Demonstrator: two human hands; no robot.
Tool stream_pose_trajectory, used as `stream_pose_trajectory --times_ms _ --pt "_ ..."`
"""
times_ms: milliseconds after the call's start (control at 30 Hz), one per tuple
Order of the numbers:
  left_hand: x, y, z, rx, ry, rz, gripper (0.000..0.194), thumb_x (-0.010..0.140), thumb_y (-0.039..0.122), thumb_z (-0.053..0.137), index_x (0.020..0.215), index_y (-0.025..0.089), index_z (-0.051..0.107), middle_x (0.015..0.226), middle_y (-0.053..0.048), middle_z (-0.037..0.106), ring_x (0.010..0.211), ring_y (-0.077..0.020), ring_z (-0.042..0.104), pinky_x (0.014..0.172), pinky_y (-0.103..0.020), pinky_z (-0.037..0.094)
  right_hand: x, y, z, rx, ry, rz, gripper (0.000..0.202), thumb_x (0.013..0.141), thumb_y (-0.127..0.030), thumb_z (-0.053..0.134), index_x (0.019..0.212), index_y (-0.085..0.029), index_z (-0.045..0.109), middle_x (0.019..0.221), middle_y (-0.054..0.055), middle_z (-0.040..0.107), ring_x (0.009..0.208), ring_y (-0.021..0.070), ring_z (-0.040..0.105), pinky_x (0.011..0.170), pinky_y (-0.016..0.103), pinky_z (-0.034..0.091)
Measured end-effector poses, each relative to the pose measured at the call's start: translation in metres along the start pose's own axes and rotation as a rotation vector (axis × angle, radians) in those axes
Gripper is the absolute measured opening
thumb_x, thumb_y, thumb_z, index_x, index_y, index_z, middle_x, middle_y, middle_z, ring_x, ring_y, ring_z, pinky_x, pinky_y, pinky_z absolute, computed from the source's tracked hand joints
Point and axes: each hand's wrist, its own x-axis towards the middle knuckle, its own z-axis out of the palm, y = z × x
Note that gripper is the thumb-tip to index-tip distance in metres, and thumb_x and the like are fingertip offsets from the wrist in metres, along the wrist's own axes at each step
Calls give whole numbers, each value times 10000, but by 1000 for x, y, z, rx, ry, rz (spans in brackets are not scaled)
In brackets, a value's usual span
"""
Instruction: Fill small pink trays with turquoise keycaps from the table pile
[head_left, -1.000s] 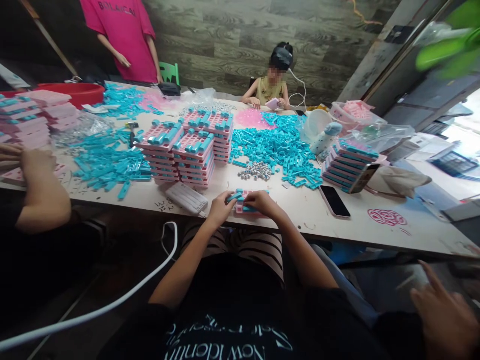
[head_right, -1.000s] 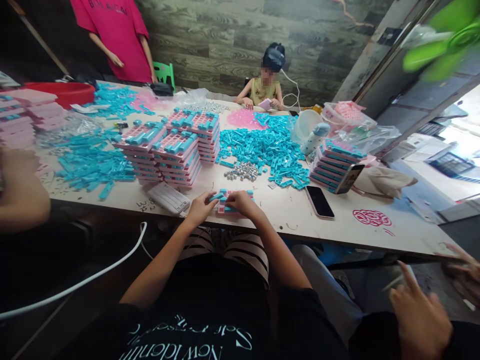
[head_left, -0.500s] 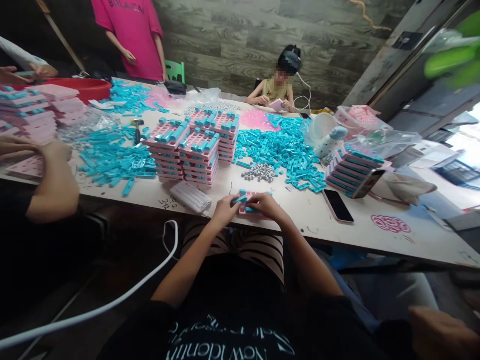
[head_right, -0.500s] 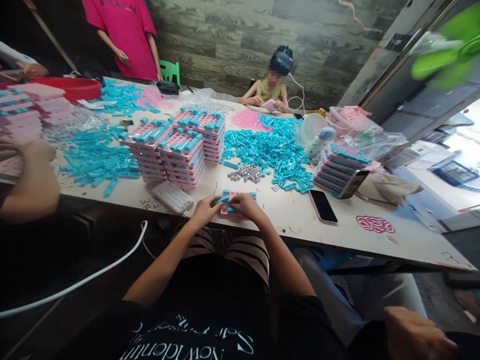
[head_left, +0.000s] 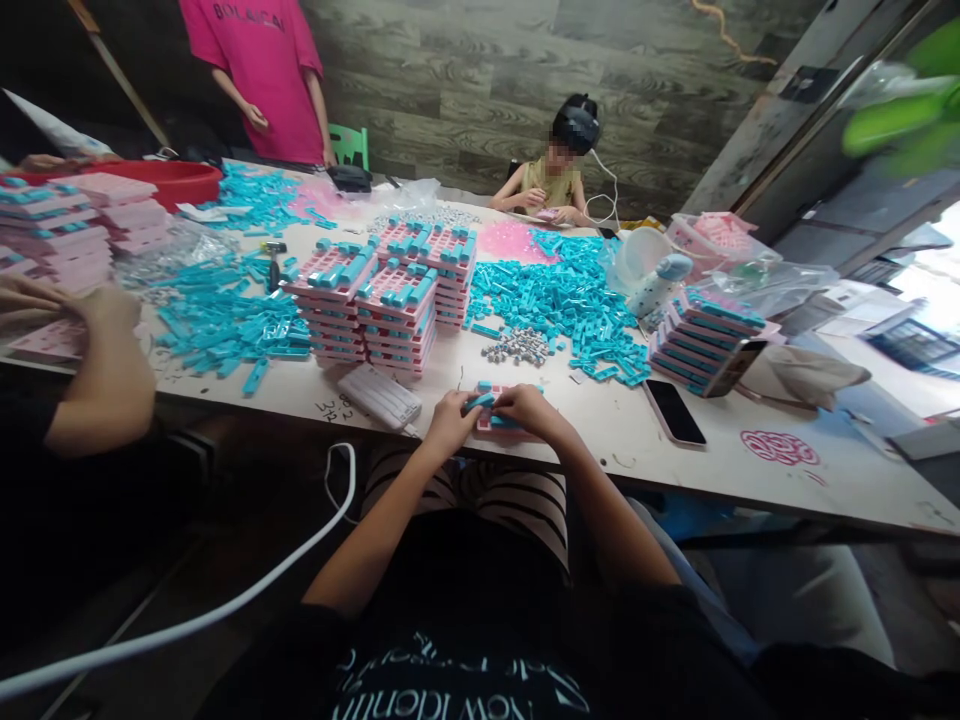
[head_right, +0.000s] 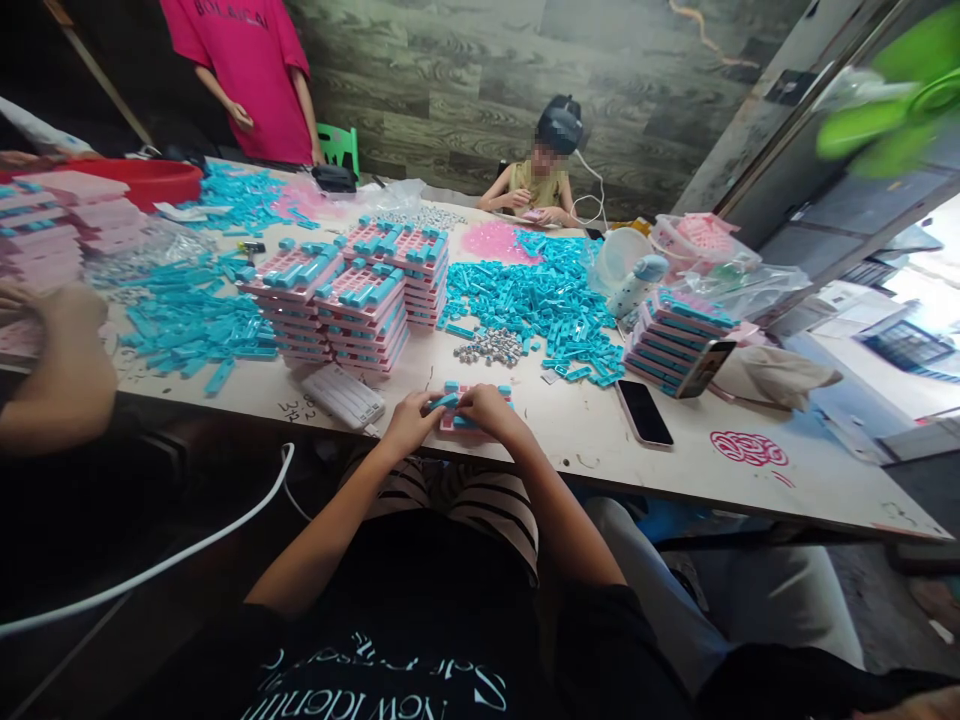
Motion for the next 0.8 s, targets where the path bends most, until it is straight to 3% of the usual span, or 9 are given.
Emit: stream_pose_trajectory --times_ms 100,233,367,467,600,800 --pt "2 3 -5 18 41 46 247 789 177 592 1027 154 651 978 -80 616 905 -174 599 858 -308 472 -5 4 -9 87 40 24 129 742 -228 644 709 -145 738 639 45 694 573 137 582 561 224 410" --pt "5 10 -11 -35 -66 184 253 809 211 582 1051 174 644 1002 -63 621 961 -177 588 887 -303 455 -15 12 -10 180 228 -62 228 759 -352 645 874 -173 728 808 54 713 658 143 602 614 238 445" --pt "5 16 -9 -61 -136 266 231 820 226 574 1040 195 639 1010 -54 630 975 -174 584 889 -306 450 -18 16 0 174 203 -166 238 771 -345 640 942 -195 712 876 56 706 709 143 603 667 253 460" --pt "2 14 -6 21 -86 303 223 830 241 560 1035 200 638 1015 -61 614 995 -182 563 905 -321 435 -17 19 0 144 195 -132 201 770 -317 643 898 -182 717 829 56 710 700 150 611 661 257 464" --pt "3 9 -6 194 23 272 174 813 290 588 937 208 678 1003 -66 579 996 -208 516 929 -355 400 -18 26 -6 147 289 -42 193 754 -300 651 881 -170 716 845 67 714 720 163 631 680 267 477" --pt "26 6 -11 346 -206 406 140 758 331 654 866 281 728 1154 -60 516 1040 -252 434 955 -401 350 -26 37 -3 286 410 38 254 763 -349 629 911 -156 703 862 72 716 757 179 646 709 286 491"
